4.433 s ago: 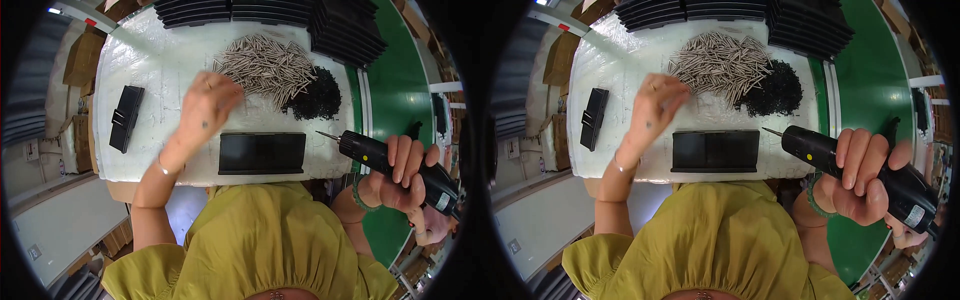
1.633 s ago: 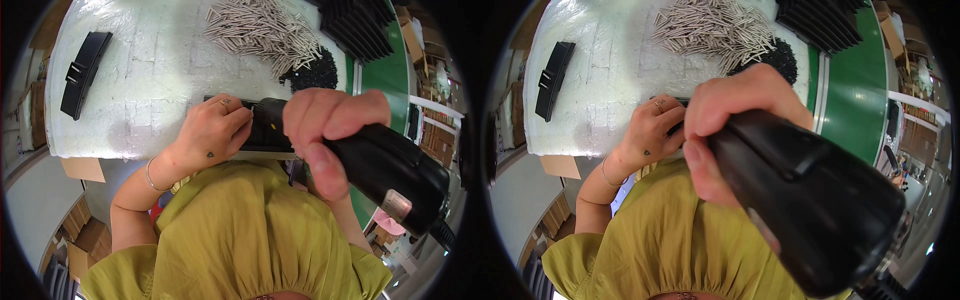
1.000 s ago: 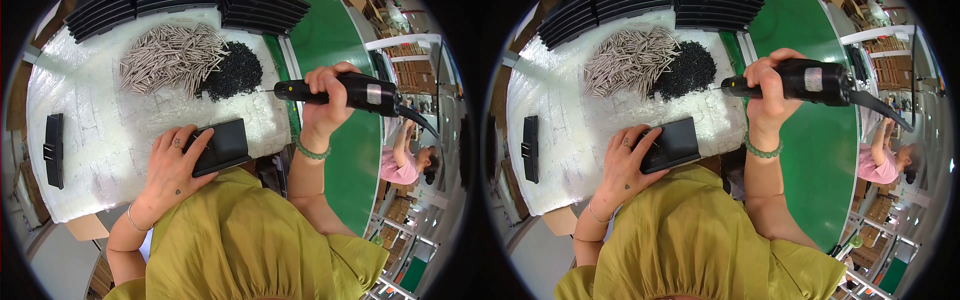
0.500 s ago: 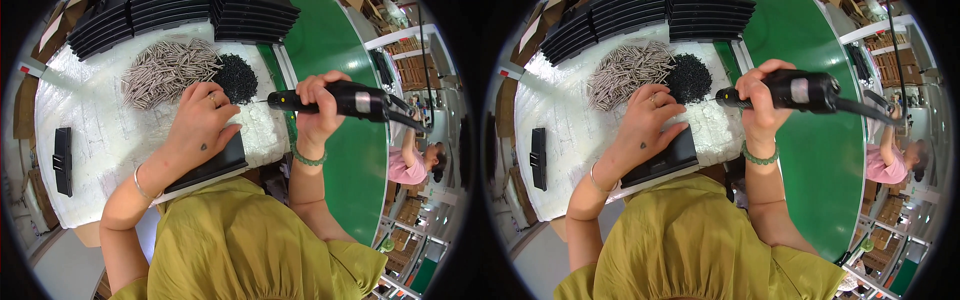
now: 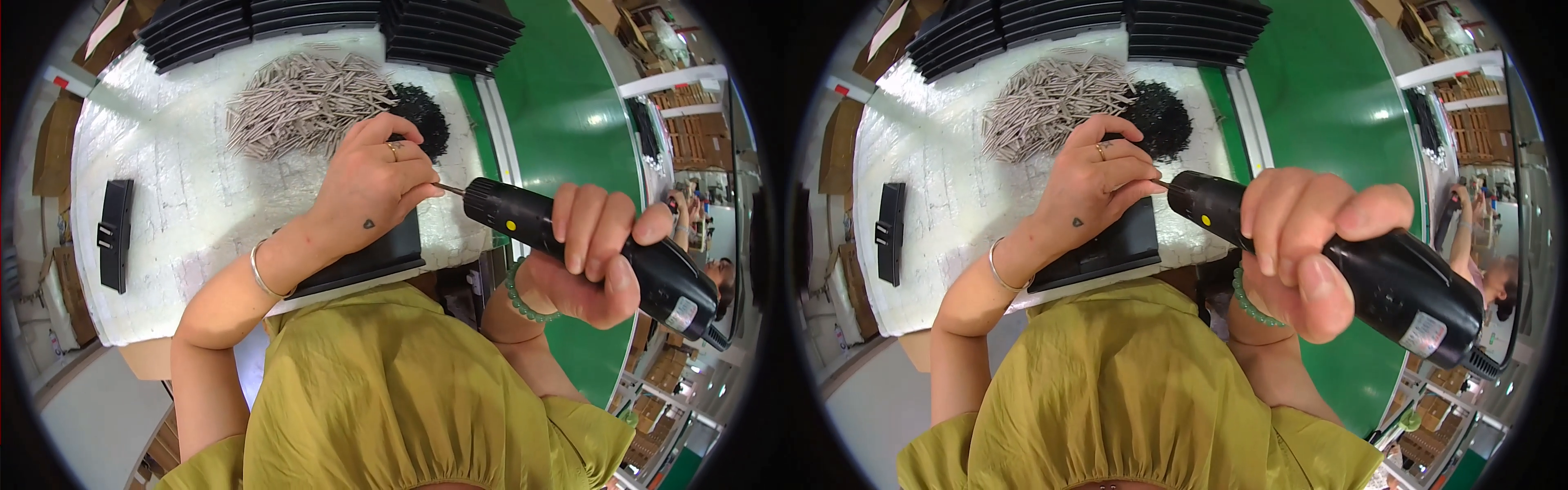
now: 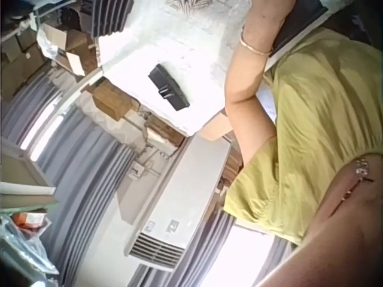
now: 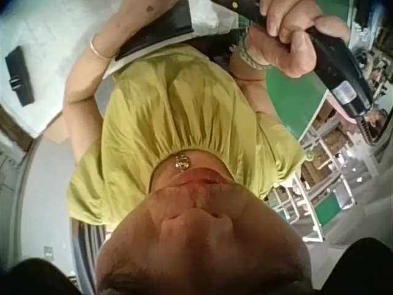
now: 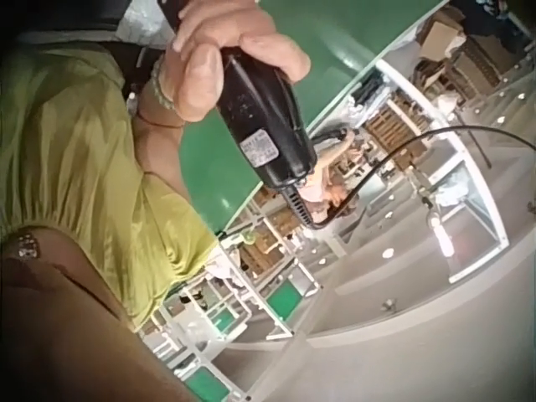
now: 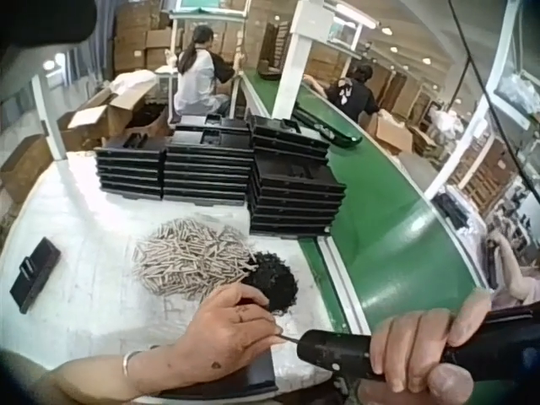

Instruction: Assembling black plastic components using an electric screwdriver to fasten screws.

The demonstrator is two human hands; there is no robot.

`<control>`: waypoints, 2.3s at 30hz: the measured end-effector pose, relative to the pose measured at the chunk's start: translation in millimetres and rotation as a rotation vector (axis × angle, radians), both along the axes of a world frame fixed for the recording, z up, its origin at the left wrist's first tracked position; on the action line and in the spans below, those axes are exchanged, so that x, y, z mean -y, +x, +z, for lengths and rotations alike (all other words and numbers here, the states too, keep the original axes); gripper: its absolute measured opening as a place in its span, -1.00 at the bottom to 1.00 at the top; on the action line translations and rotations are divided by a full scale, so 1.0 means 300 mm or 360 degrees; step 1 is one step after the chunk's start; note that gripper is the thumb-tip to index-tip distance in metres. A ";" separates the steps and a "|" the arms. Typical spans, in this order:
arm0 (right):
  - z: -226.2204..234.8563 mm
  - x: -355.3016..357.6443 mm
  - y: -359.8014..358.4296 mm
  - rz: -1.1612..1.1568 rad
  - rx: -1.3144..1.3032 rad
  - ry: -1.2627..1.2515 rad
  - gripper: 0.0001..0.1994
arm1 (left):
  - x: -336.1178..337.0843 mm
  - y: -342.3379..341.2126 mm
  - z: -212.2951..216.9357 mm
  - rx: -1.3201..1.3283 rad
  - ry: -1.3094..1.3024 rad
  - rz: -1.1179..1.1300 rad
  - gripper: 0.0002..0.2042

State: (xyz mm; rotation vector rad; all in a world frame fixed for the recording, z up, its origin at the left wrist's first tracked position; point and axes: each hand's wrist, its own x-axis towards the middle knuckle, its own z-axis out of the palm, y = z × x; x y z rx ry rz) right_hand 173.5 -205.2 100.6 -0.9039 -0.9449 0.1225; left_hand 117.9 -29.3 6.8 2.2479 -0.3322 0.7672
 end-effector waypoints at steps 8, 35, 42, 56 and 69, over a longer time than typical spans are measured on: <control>-0.011 -0.038 -0.019 0.0365 0.0196 -0.0026 -0.68 | -0.044 -0.086 0.006 0.0033 0.0173 -0.0140 -0.84; -0.060 -0.066 -0.042 0.0233 -0.0013 0.0049 -0.68 | -0.412 -0.185 -0.028 -0.0534 0.0563 0.0813 -0.97; -0.050 -0.093 -0.063 0.0304 -0.0030 -0.0155 -0.73 | -0.197 -0.297 0.036 -0.0657 -0.0712 0.0223 -0.89; -0.088 -0.101 -0.088 0.0346 0.0036 -0.0399 -0.70 | -0.077 -0.289 -0.086 -0.0310 -0.0211 0.0292 -0.83; -0.108 -0.127 -0.078 0.0373 0.0062 -0.0439 -0.69 | -0.075 -0.280 -0.095 -0.0337 -0.0215 0.0377 -0.89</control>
